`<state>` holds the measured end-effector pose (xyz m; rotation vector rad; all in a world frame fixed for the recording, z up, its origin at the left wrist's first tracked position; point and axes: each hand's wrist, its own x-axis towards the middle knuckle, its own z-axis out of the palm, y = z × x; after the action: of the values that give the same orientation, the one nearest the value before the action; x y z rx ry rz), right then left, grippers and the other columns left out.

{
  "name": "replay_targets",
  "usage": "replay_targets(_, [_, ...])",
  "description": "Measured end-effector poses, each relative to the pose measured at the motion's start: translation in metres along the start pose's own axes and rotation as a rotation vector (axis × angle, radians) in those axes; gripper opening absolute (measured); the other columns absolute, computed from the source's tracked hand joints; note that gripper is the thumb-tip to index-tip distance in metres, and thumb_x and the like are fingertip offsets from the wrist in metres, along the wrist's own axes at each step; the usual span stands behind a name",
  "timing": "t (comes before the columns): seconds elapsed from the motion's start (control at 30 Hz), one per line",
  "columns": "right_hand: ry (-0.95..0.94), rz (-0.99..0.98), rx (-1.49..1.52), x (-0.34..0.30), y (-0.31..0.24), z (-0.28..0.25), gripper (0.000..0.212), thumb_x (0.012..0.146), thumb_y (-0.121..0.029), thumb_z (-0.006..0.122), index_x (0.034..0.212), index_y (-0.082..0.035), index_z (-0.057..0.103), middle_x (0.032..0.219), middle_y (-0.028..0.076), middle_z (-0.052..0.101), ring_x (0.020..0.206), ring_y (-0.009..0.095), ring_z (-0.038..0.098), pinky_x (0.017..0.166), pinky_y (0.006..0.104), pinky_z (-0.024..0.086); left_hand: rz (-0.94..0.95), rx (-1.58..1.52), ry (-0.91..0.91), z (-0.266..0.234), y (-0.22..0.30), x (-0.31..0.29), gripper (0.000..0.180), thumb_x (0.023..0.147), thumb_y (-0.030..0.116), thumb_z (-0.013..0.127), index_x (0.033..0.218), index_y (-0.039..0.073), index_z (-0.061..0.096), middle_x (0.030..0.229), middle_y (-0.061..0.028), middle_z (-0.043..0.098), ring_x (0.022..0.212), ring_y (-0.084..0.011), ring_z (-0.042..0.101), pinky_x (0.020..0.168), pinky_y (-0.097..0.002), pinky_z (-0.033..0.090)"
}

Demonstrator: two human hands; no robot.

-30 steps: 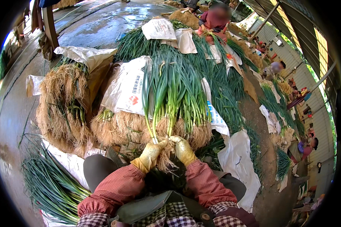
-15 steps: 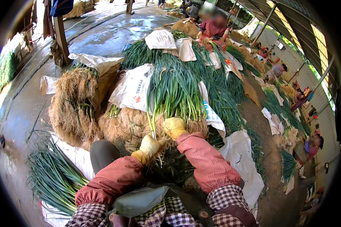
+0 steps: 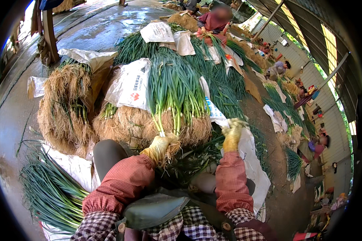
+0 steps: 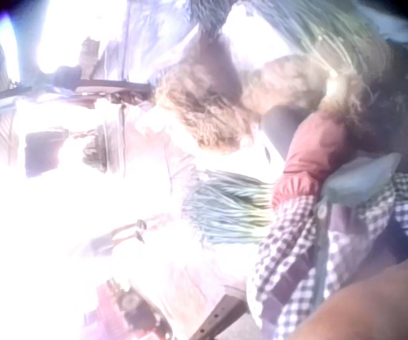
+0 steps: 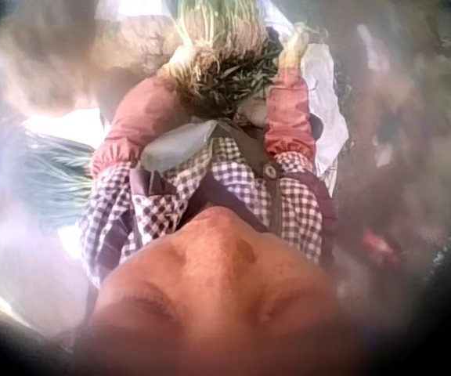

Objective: The person cleans green onions by hand, removing loose outer layers and dirt from the stalks and roots. The person gathers a bunch, strips away debris, and places the cleaned onions onto a pile.

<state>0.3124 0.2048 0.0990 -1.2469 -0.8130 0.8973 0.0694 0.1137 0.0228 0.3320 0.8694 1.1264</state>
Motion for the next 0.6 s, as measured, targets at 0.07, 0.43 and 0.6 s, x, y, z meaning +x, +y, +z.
replay_targets(0.07, [-0.409, 0.519, -0.198, -0.039, 0.06, 0.029, 0.038, 0.085, -0.035, 0.051, 0.11, -0.007, 0.048, 0.101, 0.011, 0.06, 0.057, 0.014, 0.056, 0.046, 0.0251, 0.046, -0.042, -0.09, 0.013, -0.012, -0.011, 0.015, 0.012, 0.082, 0.008, 0.057, 0.088, -0.002, 0.058, 0.073, -0.0092, 0.061, 0.06, -0.0177, 0.059, 0.053, -0.0273, 0.049])
replay_targets(0.43, [-0.48, 0.128, -0.427, -0.046, 0.139, 0.121, 0.045, 0.089, -0.041, 0.044, 0.087, 0.001, 0.059, 0.062, 0.002, 0.058, 0.049, 0.012, 0.051, 0.046, 0.0273, 0.042, 0.023, -0.236, 0.132, 0.005, 0.007, -0.009, 0.015, 0.086, 0.009, 0.054, 0.094, -0.004, 0.057, 0.08, -0.0102, 0.062, 0.062, -0.0195, 0.06, 0.053, -0.0303, 0.051])
replay_targets(0.6, [-0.305, -0.279, -1.298, 0.047, 0.09, 0.094, 0.038, 0.09, -0.035, 0.039, 0.095, -0.002, 0.056, 0.08, 0.019, 0.06, 0.074, 0.035, 0.057, 0.068, 0.0414, 0.045, 0.112, -0.128, 0.166, 0.009, -0.026, 0.0, 0.014, 0.087, 0.01, 0.052, 0.093, -0.001, 0.055, 0.077, -0.0085, 0.06, 0.061, -0.0177, 0.059, 0.05, -0.0289, 0.049])
